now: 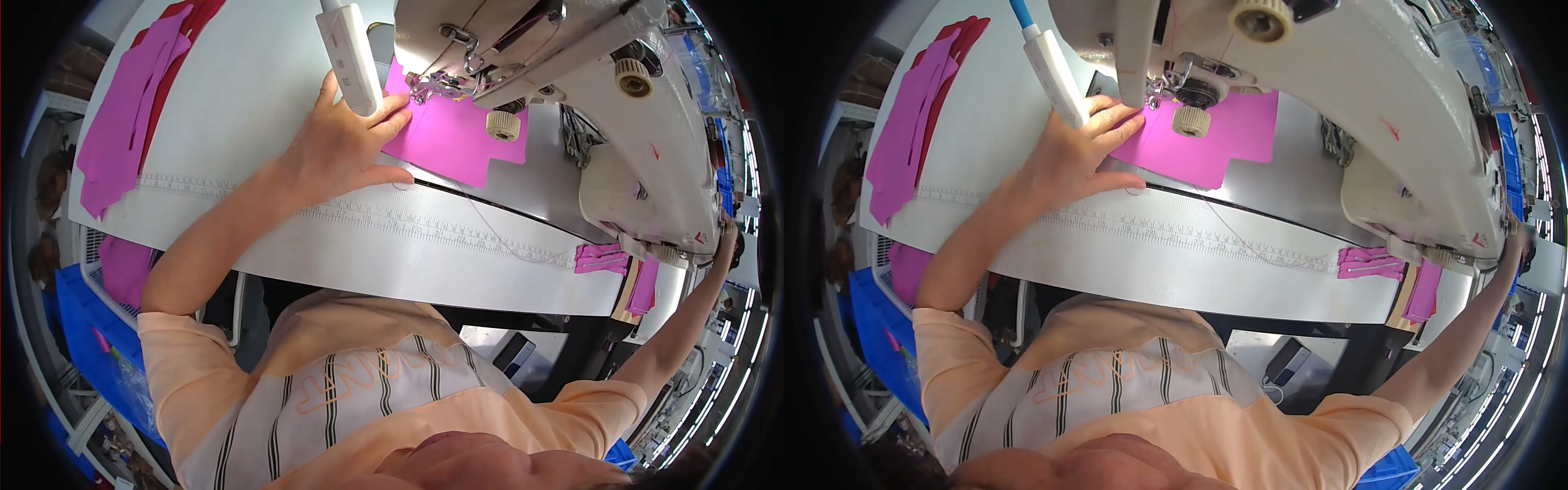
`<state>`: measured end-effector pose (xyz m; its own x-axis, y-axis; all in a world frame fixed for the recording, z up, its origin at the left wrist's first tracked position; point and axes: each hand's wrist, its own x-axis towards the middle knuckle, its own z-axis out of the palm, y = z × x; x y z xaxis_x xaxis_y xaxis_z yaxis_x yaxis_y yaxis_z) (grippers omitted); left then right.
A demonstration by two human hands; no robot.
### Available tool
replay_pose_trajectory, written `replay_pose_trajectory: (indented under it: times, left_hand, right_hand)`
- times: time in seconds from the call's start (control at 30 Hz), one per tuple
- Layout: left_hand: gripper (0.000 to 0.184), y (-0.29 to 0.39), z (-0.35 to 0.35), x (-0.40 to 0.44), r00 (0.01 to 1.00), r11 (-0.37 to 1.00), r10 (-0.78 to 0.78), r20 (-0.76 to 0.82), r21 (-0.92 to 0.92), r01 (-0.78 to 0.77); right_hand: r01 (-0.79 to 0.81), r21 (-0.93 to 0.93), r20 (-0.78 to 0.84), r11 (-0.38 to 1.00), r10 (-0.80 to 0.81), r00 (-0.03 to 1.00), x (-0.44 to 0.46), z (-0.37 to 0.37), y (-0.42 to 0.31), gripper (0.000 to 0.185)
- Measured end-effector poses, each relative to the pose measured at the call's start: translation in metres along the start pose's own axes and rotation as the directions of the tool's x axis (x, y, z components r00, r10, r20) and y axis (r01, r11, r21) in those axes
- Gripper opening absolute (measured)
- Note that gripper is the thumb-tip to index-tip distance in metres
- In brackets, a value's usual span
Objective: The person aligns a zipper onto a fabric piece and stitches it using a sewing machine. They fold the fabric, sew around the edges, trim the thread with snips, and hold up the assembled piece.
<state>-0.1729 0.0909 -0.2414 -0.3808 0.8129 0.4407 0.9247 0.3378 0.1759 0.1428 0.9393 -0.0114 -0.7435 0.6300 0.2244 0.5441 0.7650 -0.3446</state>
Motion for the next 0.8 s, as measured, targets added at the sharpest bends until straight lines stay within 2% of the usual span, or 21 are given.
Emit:
replay_pose_trajectory:
  times: [0.1, 0.3, 0.4, 0.5, 0.67, 0.8]
  left_hand:
    - [0.058, 0.004, 0.003, -0.007, 1.000, 0.999, 0.012, 0.025, 0.041, -0.013]
    - [0.050, 0.006, 0.002, -0.006, 0.999, 0.994, 0.054, 0.007, 0.093, -0.055]
    - [0.044, 0.005, 0.004, -0.005, 0.997, 0.984, 0.081, 0.009, 0.156, -0.082]
    - [0.038, 0.008, 0.007, -0.002, 0.996, 0.975, 0.090, 0.023, 0.202, -0.093]
    - [0.030, 0.025, 0.001, 0.003, 0.996, 0.948, 0.051, 0.072, 0.309, -0.070]
    - [0.026, 0.015, 0.011, 0.001, 0.995, 0.985, 0.074, -0.068, 0.162, -0.063]
  right_hand:
    - [-0.041, 0.052, 0.015, 0.998, 0.041, 0.999, 0.002, -0.001, 0.011, 0.049]
    - [0.070, 0.009, 0.021, 0.998, -0.070, 0.997, 0.017, -0.014, 0.037, 0.050]
    - [-0.083, 0.055, -0.014, 0.995, 0.084, 0.996, 0.002, -0.007, 0.013, 0.051]
    - [-0.118, 0.058, 0.023, 0.991, 0.117, 0.993, 0.003, -0.008, 0.013, 0.043]
    - [-0.093, 0.003, -0.021, 0.996, 0.093, 0.995, 0.009, -0.012, 0.021, 0.043]
    - [-0.092, -0.071, -0.028, 0.993, 0.090, 0.996, 0.006, -0.010, 0.011, 0.043]
